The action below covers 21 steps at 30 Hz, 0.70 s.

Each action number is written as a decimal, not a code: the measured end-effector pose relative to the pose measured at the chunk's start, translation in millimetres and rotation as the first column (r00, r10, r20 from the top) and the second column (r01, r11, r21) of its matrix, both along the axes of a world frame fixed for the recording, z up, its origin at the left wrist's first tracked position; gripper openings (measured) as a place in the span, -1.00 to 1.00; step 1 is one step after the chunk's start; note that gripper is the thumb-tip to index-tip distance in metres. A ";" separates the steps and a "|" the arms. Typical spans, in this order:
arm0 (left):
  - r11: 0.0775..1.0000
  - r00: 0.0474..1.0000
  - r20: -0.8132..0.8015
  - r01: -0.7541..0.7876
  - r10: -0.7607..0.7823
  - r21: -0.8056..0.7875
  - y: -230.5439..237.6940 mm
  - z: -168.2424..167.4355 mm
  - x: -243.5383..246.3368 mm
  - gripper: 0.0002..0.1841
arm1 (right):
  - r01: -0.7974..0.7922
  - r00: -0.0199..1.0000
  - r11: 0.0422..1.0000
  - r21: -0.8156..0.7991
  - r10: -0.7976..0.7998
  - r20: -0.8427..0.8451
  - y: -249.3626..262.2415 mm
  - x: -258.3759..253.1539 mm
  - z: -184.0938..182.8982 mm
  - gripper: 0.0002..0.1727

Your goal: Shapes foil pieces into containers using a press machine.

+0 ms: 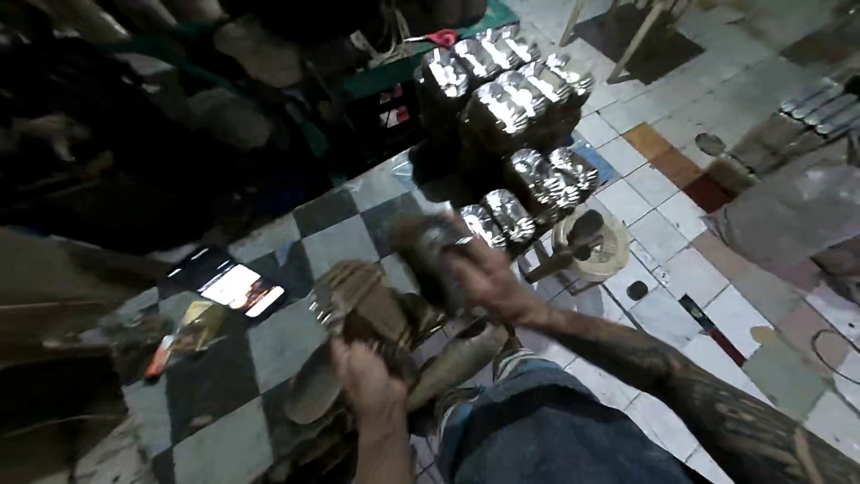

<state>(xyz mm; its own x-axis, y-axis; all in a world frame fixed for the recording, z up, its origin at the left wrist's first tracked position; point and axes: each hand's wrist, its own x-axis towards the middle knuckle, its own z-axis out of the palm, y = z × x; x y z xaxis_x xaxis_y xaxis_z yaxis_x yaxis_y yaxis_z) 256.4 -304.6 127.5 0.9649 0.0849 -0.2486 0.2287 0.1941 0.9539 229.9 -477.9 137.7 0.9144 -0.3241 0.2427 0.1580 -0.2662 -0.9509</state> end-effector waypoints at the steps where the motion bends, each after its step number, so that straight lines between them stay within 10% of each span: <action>1: 0.995 0.997 0.009 0.080 -0.080 -0.056 -43.6 3.5 3.1 -0.68 | 0.084 0.994 0.995 -0.057 -0.088 -0.059 -53.7 -16.1 6.3 -0.45; 5: 0.970 0.971 -0.053 0.226 -0.231 -0.085 -175.1 -3.2 22.4 -0.65 | 0.332 0.904 0.918 -0.216 -0.375 -0.206 -243.1 -24.9 -0.5 -0.45; 8: 0.958 0.949 -0.142 0.286 -0.282 0.008 -223.4 -18.7 37.9 -0.53 | 0.274 0.907 0.956 -0.102 -0.293 -0.302 -316.6 2.6 -24.0 -0.52; 21: 0.672 0.938 -0.239 0.347 -0.252 0.654 -282.4 -40.0 52.6 -0.38 | 0.011 0.845 0.869 -0.494 -0.272 -0.460 -305.9 44.5 -71.8 -0.42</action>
<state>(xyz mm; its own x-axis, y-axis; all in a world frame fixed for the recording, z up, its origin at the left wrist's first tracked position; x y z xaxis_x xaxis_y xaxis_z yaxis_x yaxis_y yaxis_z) 309.1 -587.1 87.5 0.9353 -0.0130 -0.3535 0.2779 -0.5911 0.7572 274.5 -783.8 65.9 0.8988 -0.4307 -0.0810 -0.3773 -0.6665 -0.6429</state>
